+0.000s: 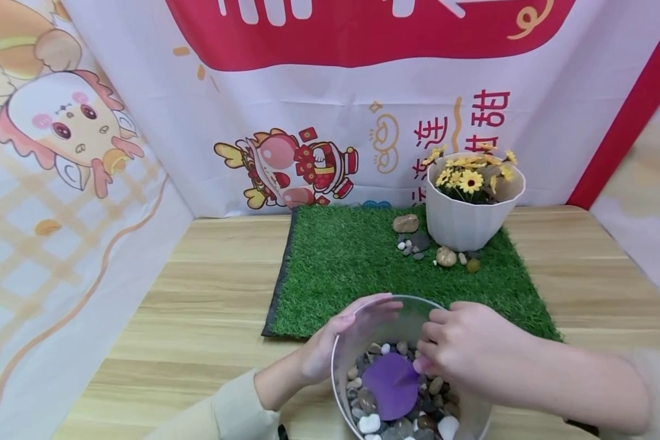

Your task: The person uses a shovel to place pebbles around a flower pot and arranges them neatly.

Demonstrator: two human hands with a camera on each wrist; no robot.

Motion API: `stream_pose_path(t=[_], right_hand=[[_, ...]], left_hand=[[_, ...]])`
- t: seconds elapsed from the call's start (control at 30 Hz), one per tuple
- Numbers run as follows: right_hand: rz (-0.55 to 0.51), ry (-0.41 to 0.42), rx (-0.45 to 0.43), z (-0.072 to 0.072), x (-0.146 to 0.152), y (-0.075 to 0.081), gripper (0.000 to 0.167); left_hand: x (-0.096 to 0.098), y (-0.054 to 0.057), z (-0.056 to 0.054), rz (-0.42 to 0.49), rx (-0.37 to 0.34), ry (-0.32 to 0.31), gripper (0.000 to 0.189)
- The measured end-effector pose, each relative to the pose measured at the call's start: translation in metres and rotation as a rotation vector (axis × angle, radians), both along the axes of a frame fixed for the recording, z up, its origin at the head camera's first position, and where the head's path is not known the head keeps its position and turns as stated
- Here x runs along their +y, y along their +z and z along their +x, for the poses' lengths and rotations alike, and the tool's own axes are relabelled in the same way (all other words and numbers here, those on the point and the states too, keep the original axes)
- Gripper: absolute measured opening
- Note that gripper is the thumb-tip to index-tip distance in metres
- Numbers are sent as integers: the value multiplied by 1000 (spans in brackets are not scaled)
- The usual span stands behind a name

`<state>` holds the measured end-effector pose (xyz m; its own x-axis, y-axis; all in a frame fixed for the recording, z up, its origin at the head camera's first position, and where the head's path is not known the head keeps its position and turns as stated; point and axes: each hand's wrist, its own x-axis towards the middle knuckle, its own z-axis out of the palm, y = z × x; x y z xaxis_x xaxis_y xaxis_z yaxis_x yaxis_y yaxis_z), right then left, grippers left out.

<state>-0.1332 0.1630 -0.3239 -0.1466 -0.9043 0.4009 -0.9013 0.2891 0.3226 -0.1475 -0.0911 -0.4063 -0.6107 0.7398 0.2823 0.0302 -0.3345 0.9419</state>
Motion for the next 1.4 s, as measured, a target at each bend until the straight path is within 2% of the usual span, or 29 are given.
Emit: stream_pose_path(t=[0.1, 0.3, 0.43, 0.67, 0.77, 1.0, 1.23, 1.4], right_hand=[[0, -6, -3, 0, -1, -1, 41], [-61, 25, -117, 1, 7, 5, 37], [-99, 44, -152, 1, 12, 10, 43], [-159, 80, -244, 3, 22, 15, 30], [-194, 102, -253, 3, 25, 15, 29], [-218, 61, -288, 4, 30, 13, 26], [-231, 68, -341, 2, 38, 15, 17], [-213, 6, -350, 6, 43, 15, 23]], left_hand=[[1, -1, 0, 4, -8, -7, 65], [0, 0, 0, -7, 8, 1, 65], [0, 1, -1, -18, 25, 8, 65], [0, 1, 0, -25, 32, 14, 65], [0, 2, 1, -27, 24, 17, 66], [-1, 1, 1, -26, 24, 19, 67], [-1, 1, 1, -23, 32, 19, 66], [-1, 0, 1, -23, 34, 21, 66]])
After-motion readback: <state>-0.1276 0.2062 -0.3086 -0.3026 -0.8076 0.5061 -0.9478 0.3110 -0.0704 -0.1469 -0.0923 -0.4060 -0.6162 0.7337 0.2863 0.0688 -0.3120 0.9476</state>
